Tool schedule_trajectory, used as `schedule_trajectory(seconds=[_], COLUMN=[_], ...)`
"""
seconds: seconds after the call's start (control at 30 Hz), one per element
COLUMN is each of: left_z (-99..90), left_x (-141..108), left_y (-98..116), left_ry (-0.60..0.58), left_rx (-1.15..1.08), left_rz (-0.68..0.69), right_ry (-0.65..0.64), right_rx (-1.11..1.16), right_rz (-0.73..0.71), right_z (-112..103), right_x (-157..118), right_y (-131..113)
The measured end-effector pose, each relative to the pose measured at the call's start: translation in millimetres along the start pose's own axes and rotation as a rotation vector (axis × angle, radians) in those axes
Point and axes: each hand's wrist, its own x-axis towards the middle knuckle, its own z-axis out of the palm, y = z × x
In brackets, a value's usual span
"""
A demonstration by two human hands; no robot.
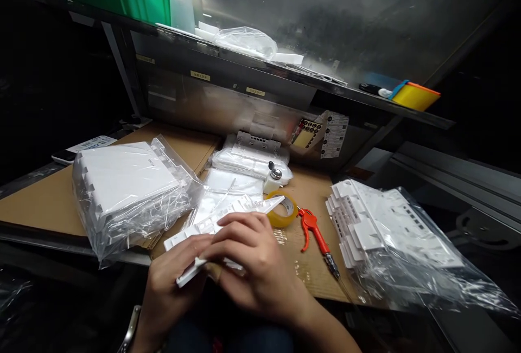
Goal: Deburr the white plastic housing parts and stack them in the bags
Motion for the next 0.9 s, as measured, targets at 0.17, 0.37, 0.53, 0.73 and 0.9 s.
schedule_trajectory(seconds=[0.17,0.37,0.53,0.73,0.9], left_z=[-10.8,-28.9,-33.4,-33.3,-34.6], left_x=[-6.4,-7.1,3.9,10.5,9.6], left_y=[-1.1,3.4,9.1,12.9,11.2], left_ry=[0.031,0.098,0.085,0.043,-0.023], left_rx=[0.024,-0.154,-0.244,-0.278,-0.241], left_rz=[-0.029,-0.429,-0.444,-0.381,-0.309], right_ry=[0.125,0.537,0.737,0.764,0.738], right_rx=[-0.151,-0.318,-0.11,0.206,0.148], right_rz=[0.185,0.478,0.665,0.833,0.631], right_z=[-39.5,-90.9,-82.5,-53.0,-52.9], right_x=[-15.7,-60.0,-93.4,-111.2,-97.5], right_y=[54.5,108.3,98.1,98.4,81.1])
